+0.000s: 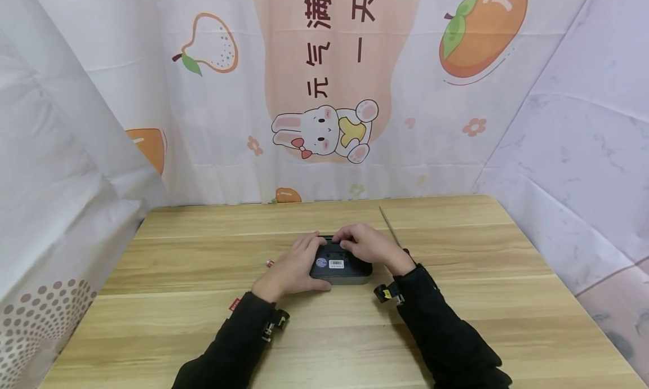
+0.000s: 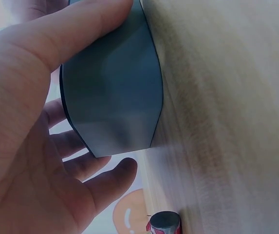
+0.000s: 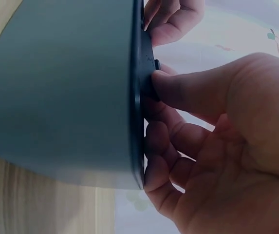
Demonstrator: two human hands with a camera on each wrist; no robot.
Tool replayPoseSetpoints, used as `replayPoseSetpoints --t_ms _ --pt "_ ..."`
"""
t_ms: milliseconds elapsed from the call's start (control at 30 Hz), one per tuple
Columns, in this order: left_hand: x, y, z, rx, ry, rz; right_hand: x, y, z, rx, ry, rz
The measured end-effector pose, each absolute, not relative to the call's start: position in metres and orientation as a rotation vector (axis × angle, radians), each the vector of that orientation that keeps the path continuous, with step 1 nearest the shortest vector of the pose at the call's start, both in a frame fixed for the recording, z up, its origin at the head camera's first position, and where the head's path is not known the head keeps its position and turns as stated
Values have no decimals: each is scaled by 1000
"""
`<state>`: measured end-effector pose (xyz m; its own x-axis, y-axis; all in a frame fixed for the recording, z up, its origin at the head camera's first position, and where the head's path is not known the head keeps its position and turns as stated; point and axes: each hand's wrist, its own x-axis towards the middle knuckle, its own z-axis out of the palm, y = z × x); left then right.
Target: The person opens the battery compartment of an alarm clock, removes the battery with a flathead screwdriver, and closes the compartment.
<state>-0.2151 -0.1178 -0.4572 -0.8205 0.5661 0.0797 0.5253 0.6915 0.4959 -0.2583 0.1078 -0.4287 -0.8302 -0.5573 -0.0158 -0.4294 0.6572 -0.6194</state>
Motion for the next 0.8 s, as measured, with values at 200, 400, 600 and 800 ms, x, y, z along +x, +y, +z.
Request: replayPoseSetpoints --t_ms 200,400,600,800 --pt "-215 -119 -457 903 2816 785 -261 108 -430 -820 2687 -881" --pt "-215 -119 -457 893 2818 778 -262 107 -430 -826 2693 -864" --pt "-215 -119 -457 898 2819 766 -262 107 -431 -838 2695 -857" --pt "-216 -118 -457 902 2822 756 -262 108 -431 -842 2693 -863"
